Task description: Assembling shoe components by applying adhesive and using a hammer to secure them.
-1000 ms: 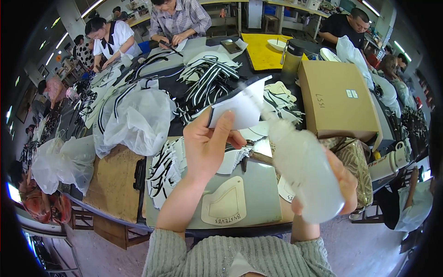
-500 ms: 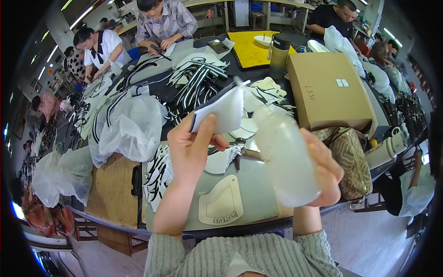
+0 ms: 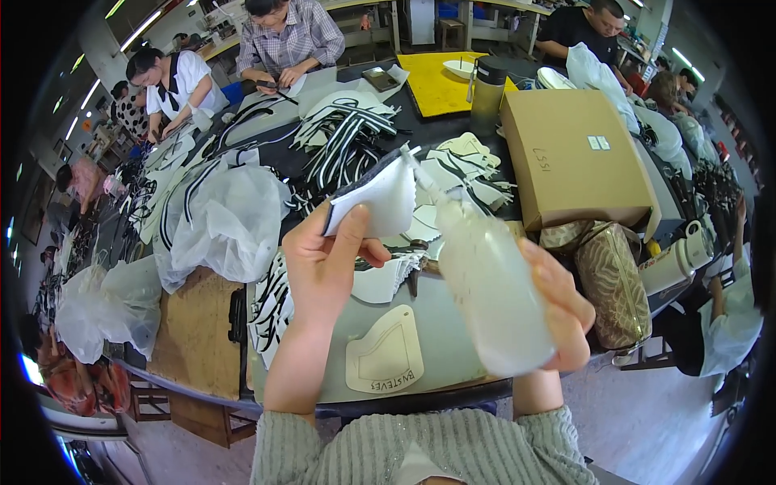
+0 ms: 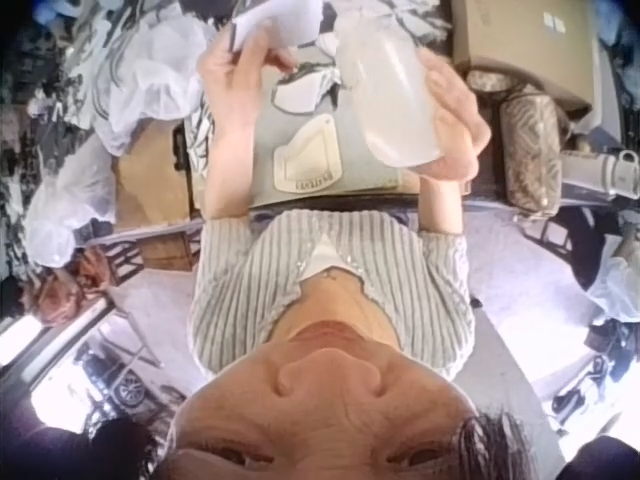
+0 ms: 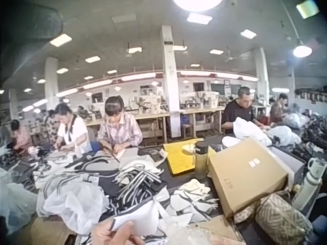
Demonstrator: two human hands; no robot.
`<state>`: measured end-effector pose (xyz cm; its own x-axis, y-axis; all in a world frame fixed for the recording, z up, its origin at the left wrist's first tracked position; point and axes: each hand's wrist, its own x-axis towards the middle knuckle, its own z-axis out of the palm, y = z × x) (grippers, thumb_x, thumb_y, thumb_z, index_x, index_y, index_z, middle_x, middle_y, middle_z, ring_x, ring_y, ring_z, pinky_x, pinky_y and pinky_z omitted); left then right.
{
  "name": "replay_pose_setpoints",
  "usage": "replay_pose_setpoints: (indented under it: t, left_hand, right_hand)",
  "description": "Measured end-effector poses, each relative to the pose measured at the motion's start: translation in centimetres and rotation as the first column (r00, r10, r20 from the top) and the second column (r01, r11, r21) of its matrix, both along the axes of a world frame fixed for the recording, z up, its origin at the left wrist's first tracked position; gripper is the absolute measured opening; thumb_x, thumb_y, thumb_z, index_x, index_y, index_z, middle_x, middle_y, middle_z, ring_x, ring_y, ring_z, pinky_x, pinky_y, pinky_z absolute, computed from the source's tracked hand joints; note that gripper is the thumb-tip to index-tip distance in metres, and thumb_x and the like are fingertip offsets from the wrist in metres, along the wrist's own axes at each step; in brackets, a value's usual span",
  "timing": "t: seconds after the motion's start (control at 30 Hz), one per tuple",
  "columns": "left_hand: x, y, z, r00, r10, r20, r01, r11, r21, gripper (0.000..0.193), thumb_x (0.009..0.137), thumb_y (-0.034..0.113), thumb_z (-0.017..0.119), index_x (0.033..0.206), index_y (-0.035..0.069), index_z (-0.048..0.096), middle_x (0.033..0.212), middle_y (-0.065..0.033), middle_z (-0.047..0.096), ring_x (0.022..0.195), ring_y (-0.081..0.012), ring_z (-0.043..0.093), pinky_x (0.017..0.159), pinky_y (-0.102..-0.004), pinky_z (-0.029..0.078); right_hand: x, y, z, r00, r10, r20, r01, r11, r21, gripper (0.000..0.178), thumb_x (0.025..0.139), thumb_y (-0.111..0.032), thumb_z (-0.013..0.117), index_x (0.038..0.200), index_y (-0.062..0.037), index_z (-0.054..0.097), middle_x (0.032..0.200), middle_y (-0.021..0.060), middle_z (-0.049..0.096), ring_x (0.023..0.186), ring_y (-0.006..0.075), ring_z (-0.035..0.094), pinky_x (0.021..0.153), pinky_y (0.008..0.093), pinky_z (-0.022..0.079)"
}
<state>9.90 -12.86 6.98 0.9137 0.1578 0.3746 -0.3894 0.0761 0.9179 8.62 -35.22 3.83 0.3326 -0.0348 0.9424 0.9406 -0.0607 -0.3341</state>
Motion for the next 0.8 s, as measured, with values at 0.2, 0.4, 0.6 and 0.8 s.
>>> replay_pose_setpoints:
  t: [0.2, 0.4, 0.6, 0.8]
  left_hand:
    - [0.5, 0.3, -0.5, 1.0, -0.004, 0.016, 0.004, 1.0, 0.016, 0.02, 0.094, 0.011, 0.056, 0.101, -0.006, 0.062, 0.074, -0.0069, 0.063, 0.057, -0.0108, 0.061, 0.049, -0.0225, 0.05]
    - [0.4, 0.3, -0.7, 0.999, 0.021, 0.047, -0.024, 0.997, 0.071, 0.021, 0.094, 0.01, 0.056, 0.105, -0.007, 0.062, 0.075, -0.0072, 0.064, 0.057, -0.0101, 0.061, 0.049, -0.0225, 0.05]
    - [-0.1, 0.9, -0.8, 0.998, 0.047, 0.033, -0.05, 0.994, 0.102, 0.022, 0.094, 0.01, 0.056, 0.106, -0.007, 0.062, 0.075, -0.007, 0.064, 0.057, -0.0095, 0.061, 0.049, -0.022, 0.05]
    - [0.0, 0.8, -0.9, 0.998, 0.066, 0.017, -0.068, 0.992, 0.104, 0.017, 0.094, 0.009, 0.054, 0.096, -0.005, 0.062, 0.072, -0.0075, 0.064, 0.052, -0.0114, 0.059, 0.049, -0.0234, 0.046]
  right_hand:
    - [-1.1, -0.1, -2.7, 0.995, -0.051, -0.09, 0.057, 0.996, 0.063, 0.033, 0.084, -0.011, 0.061, 0.102, -0.0031, 0.034, 0.113, 0.0222, 0.049, 0.095, 0.0472, 0.06, 0.079, 0.0555, 0.055]
    - [-0.2, 0.6, -0.1, 0.962, -0.248, 0.11, 0.266, 0.945, -0.192, 0.036, 0.083, -0.011, 0.064, 0.104, -0.0034, 0.036, 0.113, 0.0211, 0.049, 0.095, 0.0446, 0.061, 0.079, 0.0532, 0.056]
    - [-0.2, 0.1, 0.7, 0.978, -0.152, 0.144, 0.194, 0.918, -0.345, 0.042, 0.08, -0.009, 0.067, 0.106, -0.0029, 0.035, 0.111, 0.0206, 0.049, 0.098, 0.0457, 0.06, 0.078, 0.0534, 0.056]
    - [-0.5, 0.1, -0.4, 0.978, -0.167, 0.122, 0.189, 0.962, -0.199, 0.041, 0.081, -0.01, 0.067, 0.105, -0.0054, 0.035, 0.115, 0.0206, 0.046, 0.1, 0.045, 0.059, 0.079, 0.0543, 0.056]
